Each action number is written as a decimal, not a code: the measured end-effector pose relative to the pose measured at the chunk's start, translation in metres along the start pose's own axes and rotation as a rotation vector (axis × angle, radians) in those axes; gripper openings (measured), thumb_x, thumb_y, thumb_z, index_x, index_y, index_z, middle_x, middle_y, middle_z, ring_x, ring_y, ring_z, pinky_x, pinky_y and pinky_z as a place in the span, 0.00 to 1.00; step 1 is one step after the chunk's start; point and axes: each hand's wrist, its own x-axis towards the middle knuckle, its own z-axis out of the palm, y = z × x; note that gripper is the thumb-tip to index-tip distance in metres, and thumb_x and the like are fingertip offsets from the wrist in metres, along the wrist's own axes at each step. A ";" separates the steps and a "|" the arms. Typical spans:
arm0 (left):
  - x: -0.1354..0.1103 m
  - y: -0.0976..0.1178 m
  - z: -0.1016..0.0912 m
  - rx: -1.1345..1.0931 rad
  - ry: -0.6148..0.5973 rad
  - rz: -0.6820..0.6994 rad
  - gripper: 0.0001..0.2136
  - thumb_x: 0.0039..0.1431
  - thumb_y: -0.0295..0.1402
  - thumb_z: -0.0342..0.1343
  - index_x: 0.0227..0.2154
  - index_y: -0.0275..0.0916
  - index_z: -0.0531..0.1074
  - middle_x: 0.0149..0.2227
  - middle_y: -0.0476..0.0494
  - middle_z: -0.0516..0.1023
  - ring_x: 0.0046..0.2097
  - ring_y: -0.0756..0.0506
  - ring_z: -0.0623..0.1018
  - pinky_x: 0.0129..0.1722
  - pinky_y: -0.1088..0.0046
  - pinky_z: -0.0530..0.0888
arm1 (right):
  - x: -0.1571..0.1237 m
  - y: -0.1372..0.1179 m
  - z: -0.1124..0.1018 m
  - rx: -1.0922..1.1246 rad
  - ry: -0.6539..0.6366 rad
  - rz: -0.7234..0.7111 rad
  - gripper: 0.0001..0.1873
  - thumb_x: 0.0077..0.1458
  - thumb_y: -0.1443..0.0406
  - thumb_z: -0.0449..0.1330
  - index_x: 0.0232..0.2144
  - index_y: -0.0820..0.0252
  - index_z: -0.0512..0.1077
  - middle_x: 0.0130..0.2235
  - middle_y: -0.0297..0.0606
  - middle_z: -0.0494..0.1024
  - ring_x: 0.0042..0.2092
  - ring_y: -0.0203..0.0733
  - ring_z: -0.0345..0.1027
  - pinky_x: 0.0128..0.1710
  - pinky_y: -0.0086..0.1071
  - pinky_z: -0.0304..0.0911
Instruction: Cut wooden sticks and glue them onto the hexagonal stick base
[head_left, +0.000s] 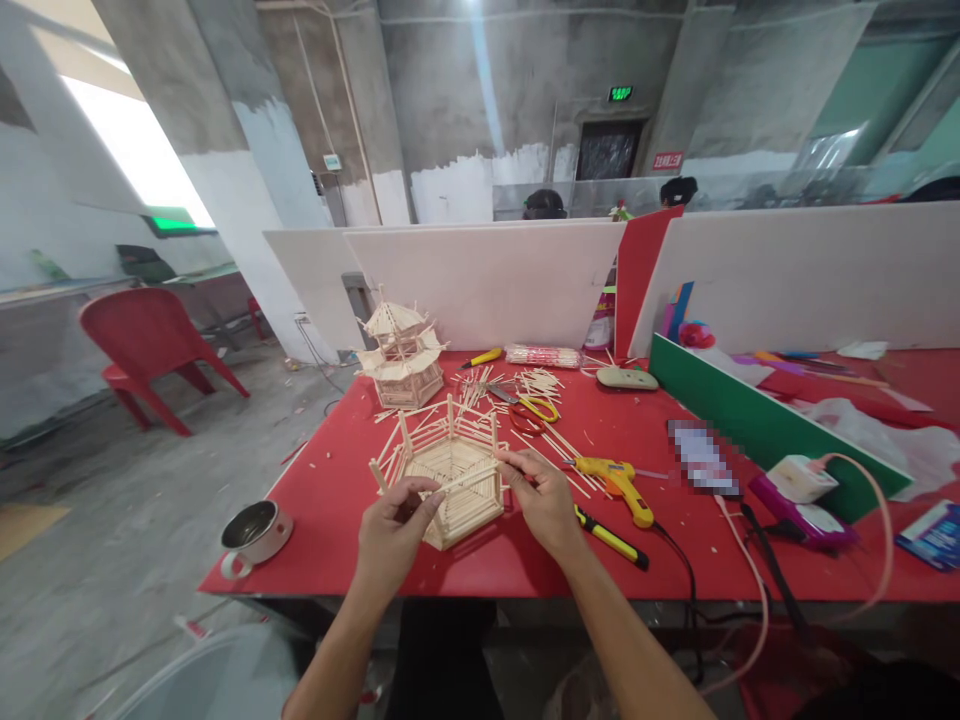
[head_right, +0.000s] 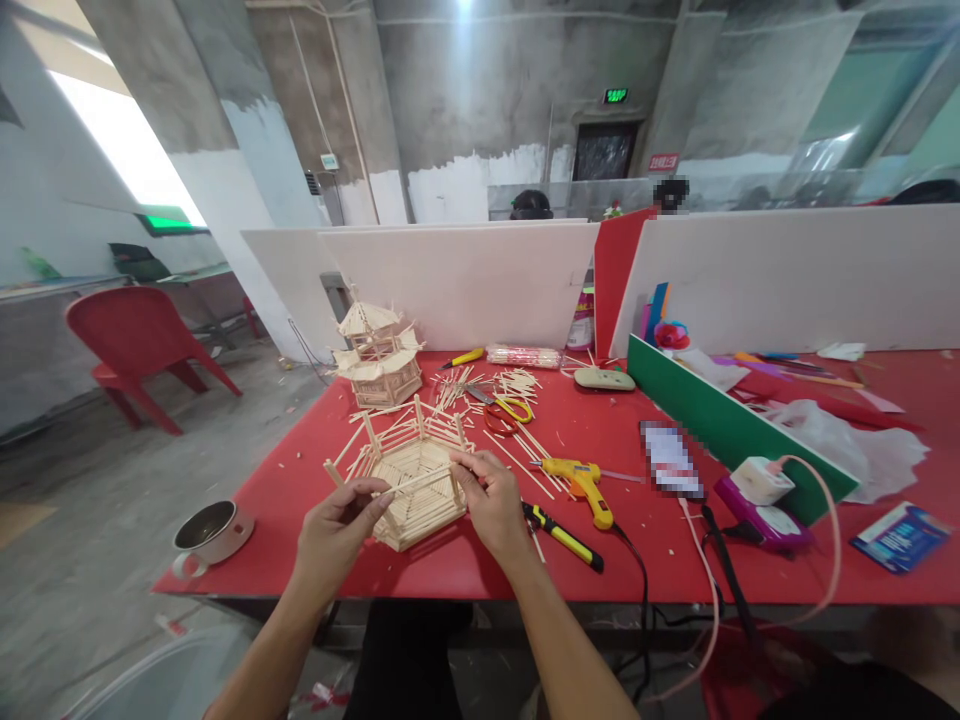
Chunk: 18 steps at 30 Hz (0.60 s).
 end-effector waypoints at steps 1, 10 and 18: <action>0.000 0.001 0.000 0.002 -0.002 -0.002 0.12 0.52 0.41 0.62 0.33 0.37 0.77 0.20 0.54 0.64 0.22 0.52 0.60 0.21 0.78 0.59 | 0.000 0.000 0.000 0.002 0.002 -0.005 0.12 0.60 0.61 0.60 0.43 0.54 0.80 0.38 0.38 0.79 0.41 0.41 0.74 0.41 0.32 0.68; 0.001 0.001 0.001 -0.014 0.004 0.004 0.11 0.52 0.40 0.63 0.32 0.37 0.77 0.22 0.52 0.68 0.22 0.53 0.61 0.21 0.78 0.60 | 0.000 0.001 0.001 0.017 0.009 -0.005 0.11 0.59 0.62 0.60 0.42 0.54 0.80 0.39 0.38 0.80 0.41 0.41 0.74 0.42 0.32 0.68; 0.005 0.008 0.000 0.008 -0.032 0.118 0.08 0.54 0.37 0.61 0.30 0.38 0.76 0.29 0.47 0.75 0.24 0.53 0.66 0.24 0.77 0.63 | 0.000 0.000 0.001 0.031 0.022 0.003 0.11 0.59 0.61 0.60 0.42 0.53 0.80 0.39 0.38 0.80 0.42 0.42 0.74 0.41 0.32 0.68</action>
